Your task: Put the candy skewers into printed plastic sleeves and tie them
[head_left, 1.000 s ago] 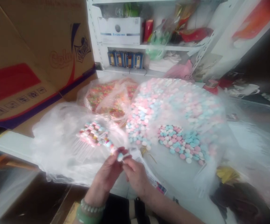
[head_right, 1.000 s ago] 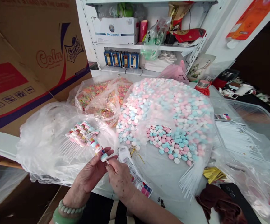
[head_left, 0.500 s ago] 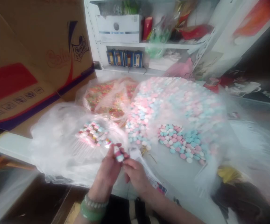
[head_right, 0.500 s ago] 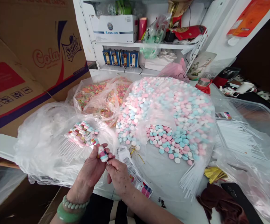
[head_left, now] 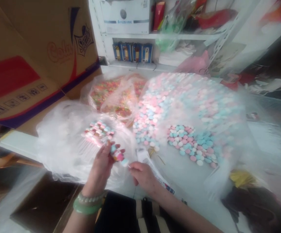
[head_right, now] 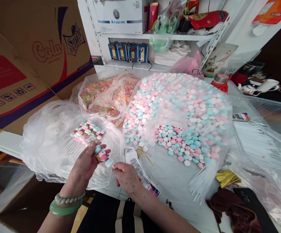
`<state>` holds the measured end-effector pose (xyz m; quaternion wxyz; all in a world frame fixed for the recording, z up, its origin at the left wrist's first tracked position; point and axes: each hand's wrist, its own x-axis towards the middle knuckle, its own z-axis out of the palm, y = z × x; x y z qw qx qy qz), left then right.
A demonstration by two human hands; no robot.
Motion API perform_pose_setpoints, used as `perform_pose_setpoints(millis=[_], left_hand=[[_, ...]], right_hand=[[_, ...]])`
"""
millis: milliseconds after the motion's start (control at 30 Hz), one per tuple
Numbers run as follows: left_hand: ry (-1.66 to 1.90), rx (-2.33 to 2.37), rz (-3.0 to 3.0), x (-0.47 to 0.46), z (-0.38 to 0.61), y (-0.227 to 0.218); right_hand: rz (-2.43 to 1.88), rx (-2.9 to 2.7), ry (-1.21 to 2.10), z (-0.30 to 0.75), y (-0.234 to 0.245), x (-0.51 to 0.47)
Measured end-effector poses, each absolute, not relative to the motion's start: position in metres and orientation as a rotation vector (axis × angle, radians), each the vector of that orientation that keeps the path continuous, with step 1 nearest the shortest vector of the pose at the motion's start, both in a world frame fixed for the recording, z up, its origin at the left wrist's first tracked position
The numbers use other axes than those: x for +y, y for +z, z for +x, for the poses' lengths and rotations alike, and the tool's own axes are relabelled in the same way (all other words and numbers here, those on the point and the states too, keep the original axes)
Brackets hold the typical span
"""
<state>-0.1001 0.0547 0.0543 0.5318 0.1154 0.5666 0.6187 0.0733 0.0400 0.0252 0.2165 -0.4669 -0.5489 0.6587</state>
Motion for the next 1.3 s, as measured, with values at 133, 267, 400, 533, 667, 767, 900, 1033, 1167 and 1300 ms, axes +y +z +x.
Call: perform_pose_setpoints(millis=[133,267,400,533,667,767,900,1033,1167,1300], left_hand=[[1.435,1.367,0.252,0.054,-0.101,0.053],[1.389,1.426,0.276,0.056,-0.105,0.049],[1.314,1.46,0.293,0.056,-0.107,0.047],[1.298,1.485,0.303,0.055,-0.099,0.047],[1.337,1.439,0.296,0.053,-0.086,0.049],[1.342,1.37,0.266,0.052,-0.081,0.05],[1.316,1.371,0.219,0.051,-0.082,0.052],[1.271,1.509,0.211,0.052,-0.082,0.054],[1.218,1.547,0.138,0.055,-0.083,0.056],[1.164,1.556,0.129,0.058,-0.089,0.057]], right_hand=[[-1.286,-1.527,1.814,0.075,0.022,0.04],[-1.307,-1.555,1.819,0.077,0.022,0.04],[-1.317,-1.58,1.823,0.079,0.025,0.041],[-1.284,-1.57,1.839,0.079,0.028,0.041],[-1.285,-1.504,1.865,0.078,0.025,0.043],[-1.282,-1.465,1.889,0.078,0.021,0.043],[-1.274,-1.479,1.854,0.078,0.018,0.041],[-1.316,-1.575,1.772,0.078,0.019,0.038],[-1.356,-1.612,1.745,0.077,0.019,0.037],[-1.335,-1.549,1.827,0.078,0.022,0.04]])
